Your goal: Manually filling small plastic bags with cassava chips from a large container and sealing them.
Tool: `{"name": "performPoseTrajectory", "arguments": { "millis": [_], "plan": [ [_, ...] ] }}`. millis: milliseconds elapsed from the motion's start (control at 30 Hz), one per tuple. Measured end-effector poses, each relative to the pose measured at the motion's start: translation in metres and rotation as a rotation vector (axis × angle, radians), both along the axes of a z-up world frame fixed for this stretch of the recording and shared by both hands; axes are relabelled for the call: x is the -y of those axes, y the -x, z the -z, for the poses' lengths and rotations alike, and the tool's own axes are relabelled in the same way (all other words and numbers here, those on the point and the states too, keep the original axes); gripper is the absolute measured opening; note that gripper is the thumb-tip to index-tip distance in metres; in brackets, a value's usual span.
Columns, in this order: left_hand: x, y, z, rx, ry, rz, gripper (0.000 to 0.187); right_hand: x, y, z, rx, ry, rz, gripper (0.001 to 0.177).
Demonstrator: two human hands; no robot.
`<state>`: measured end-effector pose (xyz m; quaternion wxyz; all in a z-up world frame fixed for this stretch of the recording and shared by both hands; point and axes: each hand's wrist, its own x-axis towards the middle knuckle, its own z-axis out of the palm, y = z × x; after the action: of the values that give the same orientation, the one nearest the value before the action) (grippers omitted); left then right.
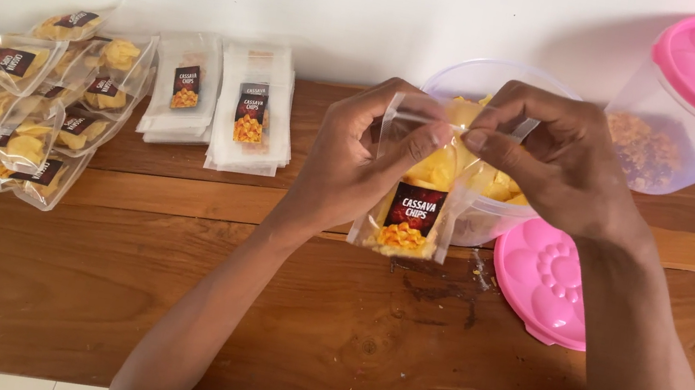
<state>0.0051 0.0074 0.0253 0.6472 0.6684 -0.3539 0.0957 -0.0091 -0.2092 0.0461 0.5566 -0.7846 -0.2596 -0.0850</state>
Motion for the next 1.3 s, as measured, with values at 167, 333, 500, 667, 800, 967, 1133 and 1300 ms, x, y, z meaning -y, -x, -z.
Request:
{"name": "performPoseTrajectory", "arguments": {
  "millis": [167,333,500,667,800,967,1133,1300],
  "plan": [
    [0.003,0.002,-0.002,0.155,-0.005,0.005,0.016,0.002,0.002,-0.004,-0.037,-0.004,-0.035,0.006],
    [0.007,0.007,-0.003,0.151,0.027,0.008,0.016,0.002,-0.001,-0.003,0.064,0.058,-0.107,0.003],
    [0.005,0.009,-0.004,0.153,-0.004,0.010,0.011,-0.001,0.003,-0.008,0.145,0.165,-0.047,0.010],
    [-0.002,0.011,-0.011,0.101,-0.078,0.012,0.020,-0.005,0.007,-0.008,0.136,0.113,-0.065,0.010],
    [-0.005,0.011,-0.014,0.165,-0.124,-0.018,0.023,-0.005,0.002,-0.002,0.136,0.039,-0.075,0.013],
    [-0.002,0.011,-0.012,0.203,-0.160,-0.109,0.029,-0.001,-0.002,-0.001,0.167,0.098,-0.126,0.010],
    [-0.007,0.011,-0.014,0.216,-0.245,-0.151,0.032,0.006,-0.006,0.000,0.254,0.173,-0.087,0.008],
    [-0.006,0.008,-0.010,0.235,-0.206,-0.206,0.031,0.008,-0.006,-0.012,0.333,0.302,-0.173,0.022]
  ]
}}
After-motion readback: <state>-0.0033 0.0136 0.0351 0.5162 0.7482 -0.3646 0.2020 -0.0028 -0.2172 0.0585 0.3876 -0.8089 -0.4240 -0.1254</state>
